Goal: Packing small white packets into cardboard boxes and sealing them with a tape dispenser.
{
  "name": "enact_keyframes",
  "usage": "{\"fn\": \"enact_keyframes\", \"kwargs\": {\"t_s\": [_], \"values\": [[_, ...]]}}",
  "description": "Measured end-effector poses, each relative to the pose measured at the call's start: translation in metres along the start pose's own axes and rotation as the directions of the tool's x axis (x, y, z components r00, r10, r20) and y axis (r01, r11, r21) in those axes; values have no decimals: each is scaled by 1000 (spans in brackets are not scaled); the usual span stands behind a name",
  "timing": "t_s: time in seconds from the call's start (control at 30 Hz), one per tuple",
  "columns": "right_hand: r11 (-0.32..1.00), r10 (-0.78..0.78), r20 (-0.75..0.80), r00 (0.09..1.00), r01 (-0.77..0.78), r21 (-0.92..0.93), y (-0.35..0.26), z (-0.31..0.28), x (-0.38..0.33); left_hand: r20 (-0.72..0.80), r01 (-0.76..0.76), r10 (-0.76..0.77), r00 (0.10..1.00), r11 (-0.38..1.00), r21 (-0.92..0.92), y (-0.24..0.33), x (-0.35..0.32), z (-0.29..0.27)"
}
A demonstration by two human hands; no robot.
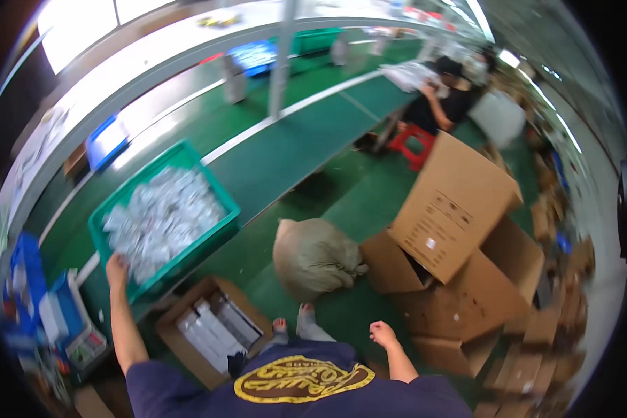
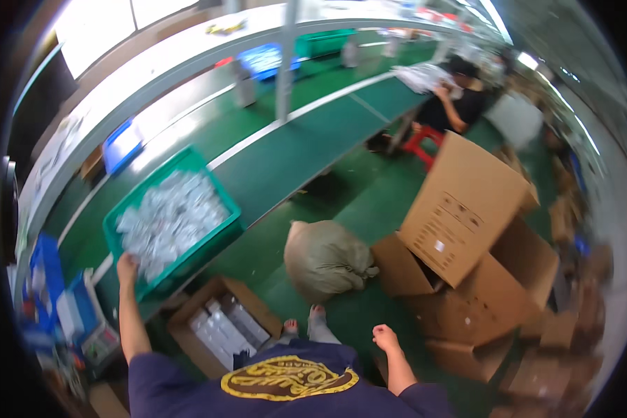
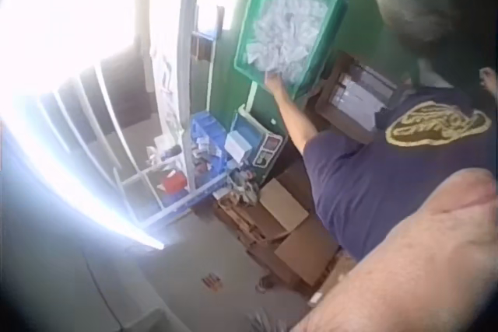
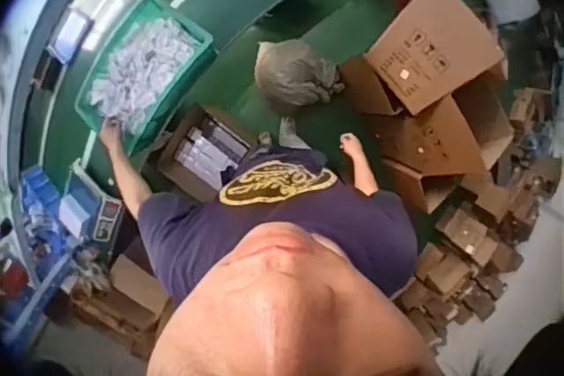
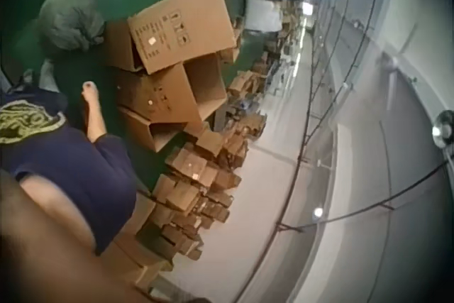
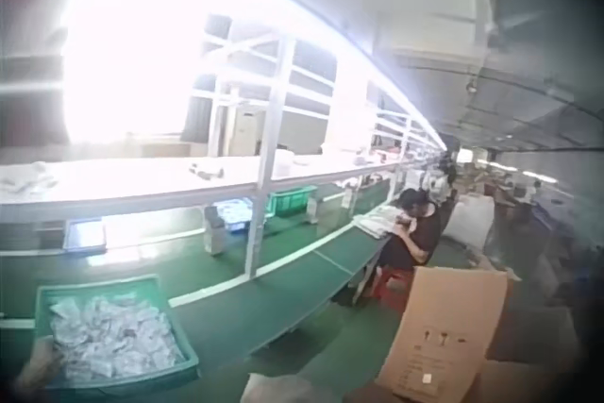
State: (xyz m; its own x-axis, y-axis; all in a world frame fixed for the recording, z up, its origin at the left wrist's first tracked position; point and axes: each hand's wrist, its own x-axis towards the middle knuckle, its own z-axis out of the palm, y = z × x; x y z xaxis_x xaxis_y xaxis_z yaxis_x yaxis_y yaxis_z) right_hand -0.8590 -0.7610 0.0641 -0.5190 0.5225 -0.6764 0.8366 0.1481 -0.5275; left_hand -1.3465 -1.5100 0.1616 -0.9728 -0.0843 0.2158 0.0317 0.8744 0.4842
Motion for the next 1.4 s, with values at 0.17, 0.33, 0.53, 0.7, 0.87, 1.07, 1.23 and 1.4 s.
{"fn": "enact_keyframes", "kwargs": {"t_s": [0.17,0.33,0.53,0.7,0.87,1.07,1.23,1.4], "values": [[947,-308,168,936,319,-44,-148,-19,95,-162,300,-259,952,895,330,67,-11,-25],[835,-536,283,795,549,37,-293,-4,140,-231,235,-329,916,904,-356,84,-20,-45],[670,-730,415,543,686,283,-438,29,70,-332,-6,-308,892,724,-690,231,8,-42],[502,-815,568,114,629,594,-549,72,-30,-191,31,-335,923,558,-830,406,22,37],[511,-835,302,459,449,733,-579,119,27,198,235,-156,968,278,-931,487,84,112],[581,-669,91,738,443,683,-595,66,98,241,9,203,949,746,-665,429,311,196],[818,-403,13,915,353,455,-565,47,121,582,409,-210,786,882,-233,387,547,299],[730,-240,-22,970,195,655,-508,57,129,422,337,200,885,351,-873,343,608,395]]}}
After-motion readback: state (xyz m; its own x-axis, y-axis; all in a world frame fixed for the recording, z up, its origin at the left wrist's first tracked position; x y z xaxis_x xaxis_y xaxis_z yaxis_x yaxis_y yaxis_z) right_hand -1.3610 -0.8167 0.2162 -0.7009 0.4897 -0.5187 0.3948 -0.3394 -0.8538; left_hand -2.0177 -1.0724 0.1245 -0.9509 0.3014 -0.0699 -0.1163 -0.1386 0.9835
